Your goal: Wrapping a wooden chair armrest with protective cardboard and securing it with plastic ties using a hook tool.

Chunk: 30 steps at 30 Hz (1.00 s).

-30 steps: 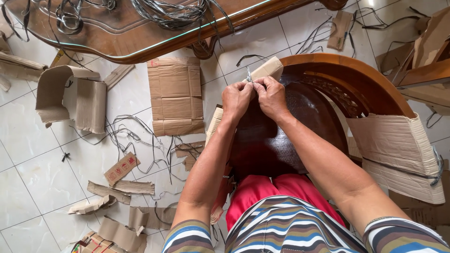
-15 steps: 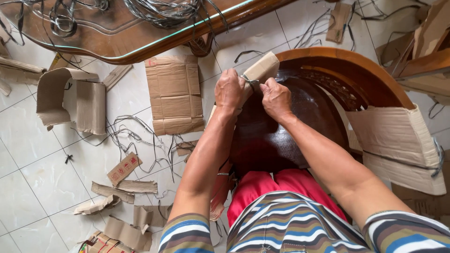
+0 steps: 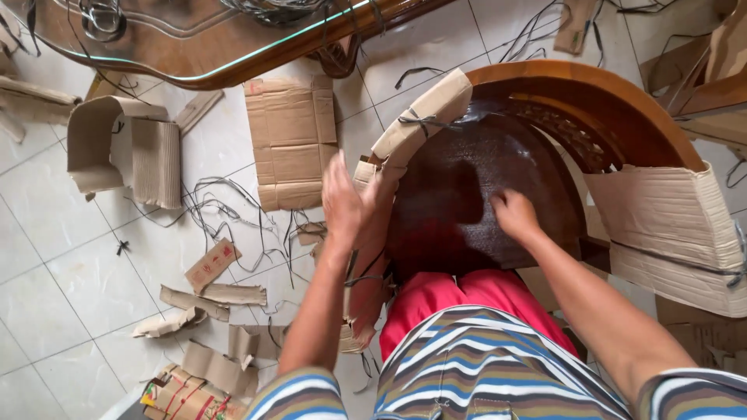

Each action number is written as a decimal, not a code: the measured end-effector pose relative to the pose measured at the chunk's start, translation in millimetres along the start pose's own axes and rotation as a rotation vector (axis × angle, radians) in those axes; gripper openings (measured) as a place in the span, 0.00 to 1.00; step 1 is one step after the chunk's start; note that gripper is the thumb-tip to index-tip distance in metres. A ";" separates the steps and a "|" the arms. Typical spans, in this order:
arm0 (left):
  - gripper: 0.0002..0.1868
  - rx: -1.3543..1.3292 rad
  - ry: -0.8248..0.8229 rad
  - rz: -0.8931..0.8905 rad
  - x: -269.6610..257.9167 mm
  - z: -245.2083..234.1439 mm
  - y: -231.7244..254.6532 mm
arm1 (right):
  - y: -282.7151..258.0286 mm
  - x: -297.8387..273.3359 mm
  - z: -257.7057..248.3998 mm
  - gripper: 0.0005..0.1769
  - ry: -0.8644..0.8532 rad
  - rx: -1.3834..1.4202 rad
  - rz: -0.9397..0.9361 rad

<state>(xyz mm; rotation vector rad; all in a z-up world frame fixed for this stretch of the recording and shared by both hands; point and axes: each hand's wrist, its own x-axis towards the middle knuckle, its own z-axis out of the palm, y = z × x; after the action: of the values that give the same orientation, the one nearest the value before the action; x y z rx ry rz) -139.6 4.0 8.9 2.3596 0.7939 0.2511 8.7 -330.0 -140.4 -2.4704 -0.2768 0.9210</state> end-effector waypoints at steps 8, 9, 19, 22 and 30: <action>0.35 0.223 -0.158 -0.316 -33.5 88.0 -78.4 | 109.0 -70.1 36.6 0.19 -0.253 -0.116 0.268; 0.33 0.229 -0.155 -0.285 -32.2 85.1 -76.6 | 118.1 -72.4 42.6 0.19 -0.277 -0.146 0.285; 0.48 0.366 -0.101 -0.167 -45.5 75.1 -78.6 | 67.2 -96.2 37.7 0.17 -0.235 0.021 0.275; 0.40 0.332 -0.108 -0.245 -80.6 63.8 -86.7 | 73.3 -111.0 38.9 0.16 -0.198 0.124 0.282; 0.46 0.336 -0.156 -0.322 -75.9 55.6 -98.9 | 141.4 -131.8 37.6 0.15 -0.211 0.068 0.200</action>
<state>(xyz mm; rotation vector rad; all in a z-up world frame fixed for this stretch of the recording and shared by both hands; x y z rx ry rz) -227.8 -8.2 -94.5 2.4680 1.1951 -0.2161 -112.5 -483.6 -162.9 -2.3711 -0.0668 1.2558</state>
